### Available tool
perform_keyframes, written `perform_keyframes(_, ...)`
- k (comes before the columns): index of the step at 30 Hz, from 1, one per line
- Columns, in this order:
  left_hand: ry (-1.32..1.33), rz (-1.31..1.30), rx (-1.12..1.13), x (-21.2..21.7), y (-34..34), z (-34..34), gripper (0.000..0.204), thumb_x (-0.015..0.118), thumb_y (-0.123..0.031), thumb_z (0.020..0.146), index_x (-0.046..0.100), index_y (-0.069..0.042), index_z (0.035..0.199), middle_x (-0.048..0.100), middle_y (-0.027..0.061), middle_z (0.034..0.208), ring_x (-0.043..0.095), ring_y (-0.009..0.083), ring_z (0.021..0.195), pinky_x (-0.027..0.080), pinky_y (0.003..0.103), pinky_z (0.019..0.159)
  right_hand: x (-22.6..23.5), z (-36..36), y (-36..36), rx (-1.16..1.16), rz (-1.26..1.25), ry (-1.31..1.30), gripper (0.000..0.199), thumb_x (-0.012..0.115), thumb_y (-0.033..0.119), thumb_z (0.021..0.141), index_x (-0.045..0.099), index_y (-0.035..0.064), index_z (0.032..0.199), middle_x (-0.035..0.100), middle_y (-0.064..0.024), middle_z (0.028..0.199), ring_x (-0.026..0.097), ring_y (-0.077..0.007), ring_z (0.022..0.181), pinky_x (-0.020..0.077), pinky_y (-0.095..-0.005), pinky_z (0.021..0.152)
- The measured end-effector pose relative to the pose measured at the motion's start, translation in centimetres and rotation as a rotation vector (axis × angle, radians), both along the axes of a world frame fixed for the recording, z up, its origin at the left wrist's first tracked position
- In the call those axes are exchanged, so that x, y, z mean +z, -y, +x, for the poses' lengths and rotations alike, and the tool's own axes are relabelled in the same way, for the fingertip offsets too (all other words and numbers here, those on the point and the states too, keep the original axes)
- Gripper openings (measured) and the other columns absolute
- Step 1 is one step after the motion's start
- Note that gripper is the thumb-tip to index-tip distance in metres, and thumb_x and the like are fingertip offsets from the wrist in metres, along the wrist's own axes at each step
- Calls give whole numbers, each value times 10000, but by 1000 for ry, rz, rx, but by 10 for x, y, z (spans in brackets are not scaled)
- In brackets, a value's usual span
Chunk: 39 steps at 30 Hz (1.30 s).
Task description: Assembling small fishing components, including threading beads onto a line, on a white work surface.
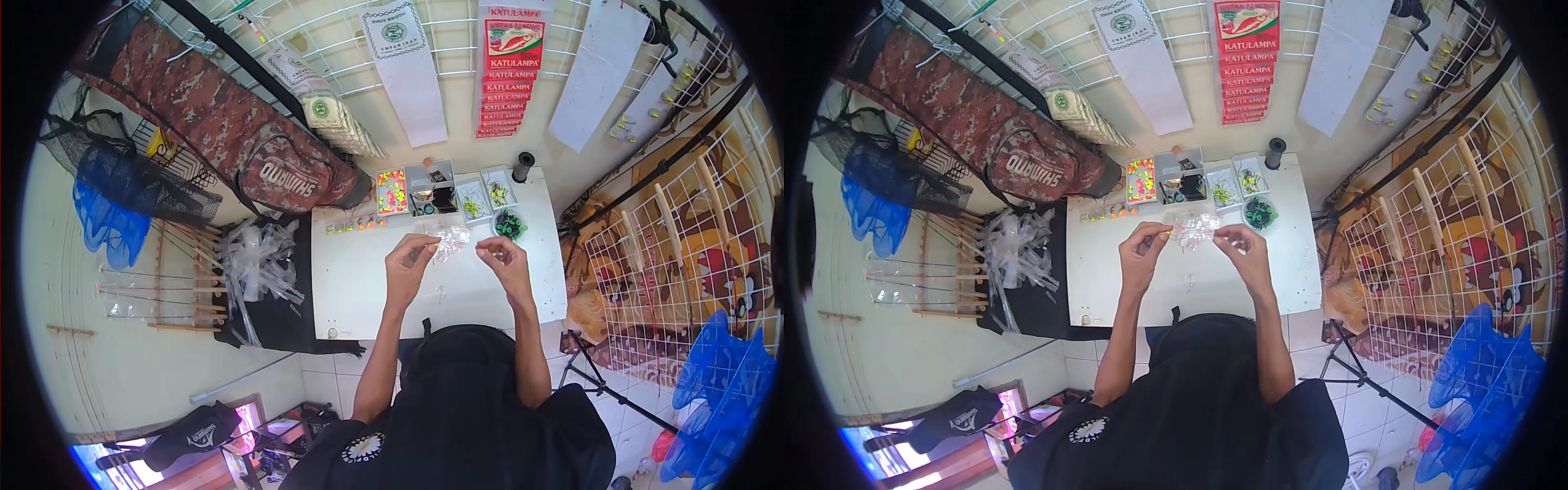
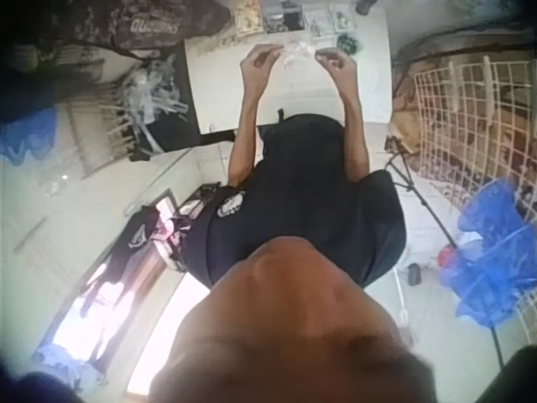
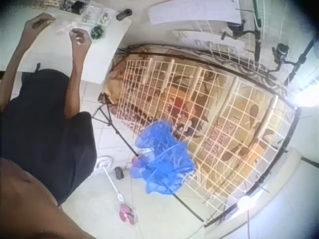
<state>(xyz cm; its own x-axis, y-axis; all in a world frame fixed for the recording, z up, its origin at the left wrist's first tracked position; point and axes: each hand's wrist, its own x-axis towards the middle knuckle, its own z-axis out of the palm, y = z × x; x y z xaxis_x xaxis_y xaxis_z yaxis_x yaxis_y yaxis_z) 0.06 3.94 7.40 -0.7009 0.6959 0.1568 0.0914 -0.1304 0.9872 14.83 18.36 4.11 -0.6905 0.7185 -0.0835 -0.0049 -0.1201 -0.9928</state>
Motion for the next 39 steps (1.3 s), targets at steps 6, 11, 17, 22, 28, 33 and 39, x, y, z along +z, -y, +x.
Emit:
perform_keyframes(6, -1, -5, -43, -2, -1, 1, 143, 627, -20, 912, 684, 21, 1036, 616, 77, 1028, 583, 122, 937, 463, 240, 817, 41, -27, 24, -40, 621, -54, 287, 821, 162, 709, 710, 80, 961, 700, -29, 987, 597, -203, 931, 427, -337, 845)
perform_keyframes(11, 19, 40, -21, -5, 3, 3, 146, 627, -10, 910, 679, 27, 1041, 621, 86, 1034, 594, 133, 957, 481, 249, 828, 38, -42, 44, -131, 769, -22, 240, 810, 154, 716, 714, 102, 929, 703, -5, 921, 575, -201, 891, 386, -348, 876)
perform_keyframes(17, 91, 76, 148, -3, 15, 9, 132, 646, -17, 899, 689, 21, 1017, 626, 56, 970, 551, 95, 873, 437, 229, 784, 41, -46, 42, -11, 926, -75, 158, 779, 117, 736, 708, 106, 877, 662, -2, 812, 552, -202, 880, 390, -364, 817)
perform_keyframes(22, 115, 66, 211, -12, 29, 8, 137, 651, -35, 902, 682, 13, 1026, 634, 44, 952, 547, 90, 865, 434, 230, 786, 57, -52, 34, 209, 1051, -26, 113, 708, 115, 808, 645, 86, 898, 622, -34, 896, 542, -232, 902, 397, -376, 831)
perform_keyframes(28, 206, 60, 235, -10, 42, 6, 219, 645, -43, 901, 643, 8, 1114, 646, 30, 986, 525, 58, 818, 420, 205, 747, 67, -66, 27, 336, 1155, -41, 131, 712, 89, 784, 643, 68, 893, 592, -57, 886, 536, -251, 908, 412, -385, 831)
perform_keyframes(33, -36, -56, 199, -9, 48, -7, 304, 704, -48, 840, 650, -19, 1138, 688, 48, 1033, 557, 84, 827, 427, 238, 758, 73, -70, 21, 458, 1211, 54, 90, 678, 124, 814, 667, 70, 885, 617, -47, 898, 539, -225, 959, 403, -379, 881)
perform_keyframes(39, -258, -190, 50, 2, 40, -16, 373, 778, -86, 769, 676, -55, 1127, 720, 67, 1020, 662, 152, 944, 449, 291, 781, 76, -64, 16, 548, 1146, 117, 102, 649, 157, 844, 696, 85, 897, 633, -45, 897, 541, -225, 948, 401, -372, 869)
